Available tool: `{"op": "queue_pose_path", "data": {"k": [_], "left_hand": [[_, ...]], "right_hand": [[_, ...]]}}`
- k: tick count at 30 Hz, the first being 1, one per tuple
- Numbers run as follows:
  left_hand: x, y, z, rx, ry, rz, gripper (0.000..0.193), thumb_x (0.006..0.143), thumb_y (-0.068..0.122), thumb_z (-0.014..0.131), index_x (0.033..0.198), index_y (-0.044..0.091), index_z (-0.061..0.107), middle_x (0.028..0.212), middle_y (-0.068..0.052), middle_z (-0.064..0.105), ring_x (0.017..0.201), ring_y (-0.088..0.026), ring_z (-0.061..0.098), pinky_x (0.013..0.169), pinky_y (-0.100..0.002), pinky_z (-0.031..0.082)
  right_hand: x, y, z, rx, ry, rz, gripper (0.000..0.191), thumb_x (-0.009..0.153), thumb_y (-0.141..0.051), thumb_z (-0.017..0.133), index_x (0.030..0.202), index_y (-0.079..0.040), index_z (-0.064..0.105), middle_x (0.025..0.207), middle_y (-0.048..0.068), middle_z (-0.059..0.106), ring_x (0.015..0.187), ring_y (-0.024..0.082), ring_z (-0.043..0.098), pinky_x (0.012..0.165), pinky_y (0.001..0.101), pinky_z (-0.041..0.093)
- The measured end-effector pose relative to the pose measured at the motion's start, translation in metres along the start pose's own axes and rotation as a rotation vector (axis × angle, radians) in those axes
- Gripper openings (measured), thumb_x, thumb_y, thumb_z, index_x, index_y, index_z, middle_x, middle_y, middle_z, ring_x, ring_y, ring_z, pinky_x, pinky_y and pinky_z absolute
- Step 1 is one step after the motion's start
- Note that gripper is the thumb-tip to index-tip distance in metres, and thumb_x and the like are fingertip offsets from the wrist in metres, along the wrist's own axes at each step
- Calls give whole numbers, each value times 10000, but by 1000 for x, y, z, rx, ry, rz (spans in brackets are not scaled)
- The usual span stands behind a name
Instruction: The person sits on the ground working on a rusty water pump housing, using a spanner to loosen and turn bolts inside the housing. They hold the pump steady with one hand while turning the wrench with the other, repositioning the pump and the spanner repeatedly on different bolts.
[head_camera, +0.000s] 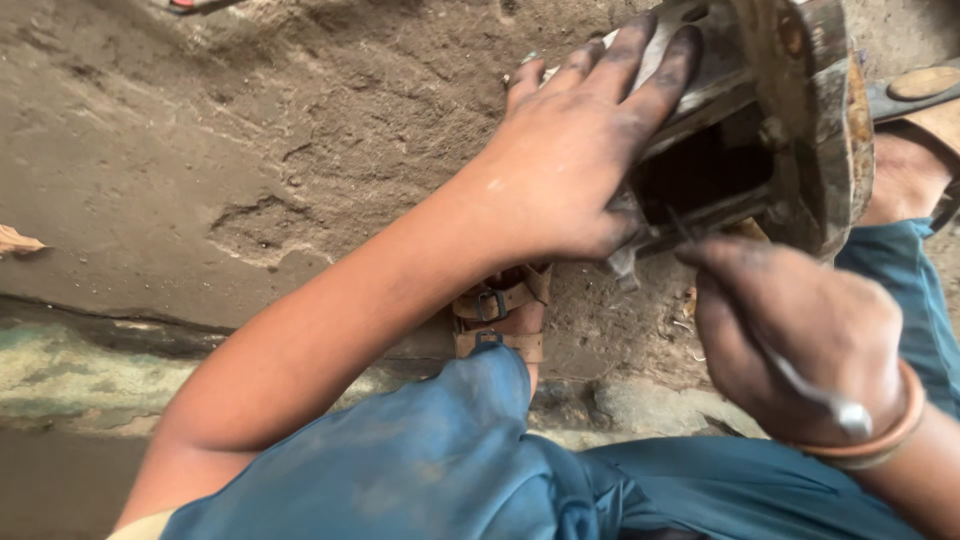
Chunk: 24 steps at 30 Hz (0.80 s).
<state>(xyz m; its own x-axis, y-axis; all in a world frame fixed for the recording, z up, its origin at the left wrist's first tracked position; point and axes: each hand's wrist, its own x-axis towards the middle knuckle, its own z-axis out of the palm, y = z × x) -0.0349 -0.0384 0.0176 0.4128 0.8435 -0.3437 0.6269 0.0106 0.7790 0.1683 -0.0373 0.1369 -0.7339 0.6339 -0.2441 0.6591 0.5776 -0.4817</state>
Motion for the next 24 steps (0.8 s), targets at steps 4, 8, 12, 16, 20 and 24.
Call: {"op": "queue_pose_path", "data": {"k": [4,8,12,16,20,24], "left_hand": [[4,4,-1,5,-46,-20,1232,607,355,888,1587,85,192,1622,-302,165,1439,-520,305,1128,-712,221],[6,0,-2,-22,-87,-13,1246,574,270,877,1584,79,173,1620,-285,141,1467,-500,239,1144,-695,159],[7,-12,-4,-64,-113,-4,1259,533,304,890,1574,66,223,1627,-295,145,1493,-485,212,1196,-630,134],[6,-18,-6,-38,-79,94,1190,573,352,814,1601,80,280,1649,-310,185,1515,-495,233,1238,-555,182],[6,-17,-8,-65,-74,113,1269,589,500,805,1596,8,210,1638,-336,166,1502,-493,258,1230,-518,230],[7,-16,-7,-51,-70,103,1272,629,544,811,1616,28,196,1643,-333,154,1491,-518,252,1213,-539,232]], "right_hand": [[38,-14,-12,49,-131,87,202,906,1,605,1048,63,734,790,191,725,630,240,696,542,347,555],[95,-10,-19,32,-402,198,208,957,-115,589,935,16,750,727,165,721,588,236,662,569,358,585],[114,-7,-9,-79,-473,316,250,933,-121,537,950,-4,757,706,203,702,564,310,704,597,418,597],[102,0,-14,-24,-372,329,257,895,-133,531,910,-31,766,715,207,708,604,329,702,652,421,599],[70,8,-33,-18,-428,382,232,928,-172,554,906,-21,728,709,169,719,620,311,714,611,396,602],[17,5,-30,139,-64,126,227,897,-64,631,1096,5,714,879,166,737,725,292,729,653,369,588]]}}
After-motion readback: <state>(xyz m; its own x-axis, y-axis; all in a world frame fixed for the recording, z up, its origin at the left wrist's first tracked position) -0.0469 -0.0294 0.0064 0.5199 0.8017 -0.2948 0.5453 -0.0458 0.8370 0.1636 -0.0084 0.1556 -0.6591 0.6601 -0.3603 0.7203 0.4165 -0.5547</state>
